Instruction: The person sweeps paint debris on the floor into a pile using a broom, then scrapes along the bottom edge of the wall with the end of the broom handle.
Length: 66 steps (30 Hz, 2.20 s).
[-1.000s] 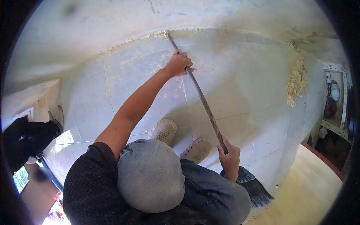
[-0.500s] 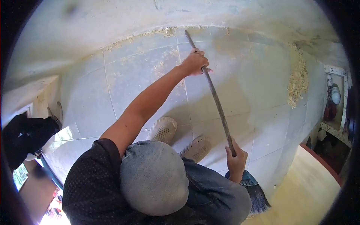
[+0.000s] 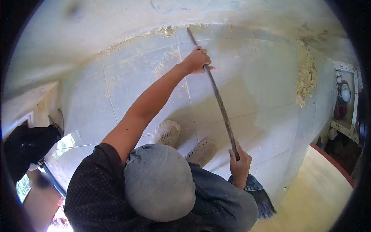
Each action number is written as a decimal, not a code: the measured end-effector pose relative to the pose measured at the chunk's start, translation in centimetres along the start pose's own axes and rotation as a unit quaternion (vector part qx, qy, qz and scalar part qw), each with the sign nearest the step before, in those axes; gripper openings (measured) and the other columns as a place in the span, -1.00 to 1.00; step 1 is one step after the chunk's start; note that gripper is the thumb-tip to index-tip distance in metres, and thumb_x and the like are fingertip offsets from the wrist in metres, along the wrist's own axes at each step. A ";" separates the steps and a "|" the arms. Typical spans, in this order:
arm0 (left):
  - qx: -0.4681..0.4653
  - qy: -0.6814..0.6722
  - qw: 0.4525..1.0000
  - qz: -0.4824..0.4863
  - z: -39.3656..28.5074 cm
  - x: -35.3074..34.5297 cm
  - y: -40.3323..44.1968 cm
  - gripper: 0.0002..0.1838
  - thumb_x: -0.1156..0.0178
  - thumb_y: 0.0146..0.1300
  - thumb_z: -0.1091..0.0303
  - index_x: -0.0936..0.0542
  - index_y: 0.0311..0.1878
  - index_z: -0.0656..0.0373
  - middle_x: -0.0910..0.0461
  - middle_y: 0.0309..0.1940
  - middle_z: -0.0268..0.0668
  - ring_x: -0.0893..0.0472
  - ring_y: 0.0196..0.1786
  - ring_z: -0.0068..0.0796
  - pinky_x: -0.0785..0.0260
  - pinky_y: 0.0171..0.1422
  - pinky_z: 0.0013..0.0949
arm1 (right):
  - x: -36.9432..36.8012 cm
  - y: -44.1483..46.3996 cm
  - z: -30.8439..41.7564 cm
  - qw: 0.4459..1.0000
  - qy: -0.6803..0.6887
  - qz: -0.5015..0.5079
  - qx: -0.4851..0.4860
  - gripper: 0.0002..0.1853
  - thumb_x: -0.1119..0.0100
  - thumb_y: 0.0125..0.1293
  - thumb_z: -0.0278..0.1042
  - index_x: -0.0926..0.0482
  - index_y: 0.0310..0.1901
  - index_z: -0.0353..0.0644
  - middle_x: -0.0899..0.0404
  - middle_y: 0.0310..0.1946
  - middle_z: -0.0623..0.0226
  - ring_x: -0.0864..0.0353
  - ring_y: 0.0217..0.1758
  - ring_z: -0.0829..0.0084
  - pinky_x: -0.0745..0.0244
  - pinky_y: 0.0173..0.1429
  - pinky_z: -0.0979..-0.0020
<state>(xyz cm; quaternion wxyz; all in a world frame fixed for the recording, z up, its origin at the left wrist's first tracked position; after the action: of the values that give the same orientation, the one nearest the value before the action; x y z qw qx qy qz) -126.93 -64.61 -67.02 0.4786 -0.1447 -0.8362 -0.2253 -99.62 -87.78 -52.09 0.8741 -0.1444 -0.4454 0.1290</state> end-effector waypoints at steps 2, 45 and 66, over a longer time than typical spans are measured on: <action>0.002 0.006 1.000 0.012 -0.5 -0.2 1.0 -0.46 -0.25 0.25 -0.20 -0.55 -0.65 0.02 -0.52 -0.60 -0.41 -0.49 -0.23 -0.32 -0.20 0.14 -0.17 | 0.5 0.0 -0.3 1.000 -0.002 -0.006 -0.010 -0.56 -0.32 0.26 -0.41 -0.61 0.19 -0.19 -0.70 -0.27 -0.11 -0.75 -0.29 0.16 -0.57 -0.12 0.30; 0.103 0.070 0.992 0.031 4.2 11.5 -15.5 -0.72 -0.15 -0.31 0.61 -0.41 -0.41 0.15 -0.41 -0.49 -0.24 -0.47 -0.21 -0.18 -0.25 -0.06 -0.17 | -10.7 4.5 -3.2 0.981 -0.021 0.172 0.084 -0.54 0.00 0.49 -0.02 -0.52 0.20 -0.19 -0.67 -0.06 -0.06 -0.63 0.02 -0.14 -0.48 0.10 -0.01; 0.209 0.136 0.958 0.145 8.0 8.5 -19.1 -0.57 -0.40 -0.40 0.41 -0.49 -0.33 0.07 -0.57 -0.39 -0.34 -0.51 -0.10 -0.27 -0.27 0.12 -0.24 | -15.6 2.3 1.5 0.934 0.070 0.274 0.219 -0.60 0.30 0.59 -0.18 -0.54 -0.20 -0.24 -0.56 -0.32 -0.02 -0.55 -0.17 -0.10 -0.39 0.00 0.03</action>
<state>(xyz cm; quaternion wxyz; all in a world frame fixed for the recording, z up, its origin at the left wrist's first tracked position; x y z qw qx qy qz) -145.82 -76.62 -67.74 0.6347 -0.1291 -0.7618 0.0089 -110.00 -90.97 -63.70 0.8435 -0.0746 -0.2873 0.4477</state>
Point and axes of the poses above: each hand's wrist, its own y-axis towards the middle knuckle, its own x-axis out of the back of the hand, z = x × y, the point moved 9 cm from there along y, towards the middle knuckle
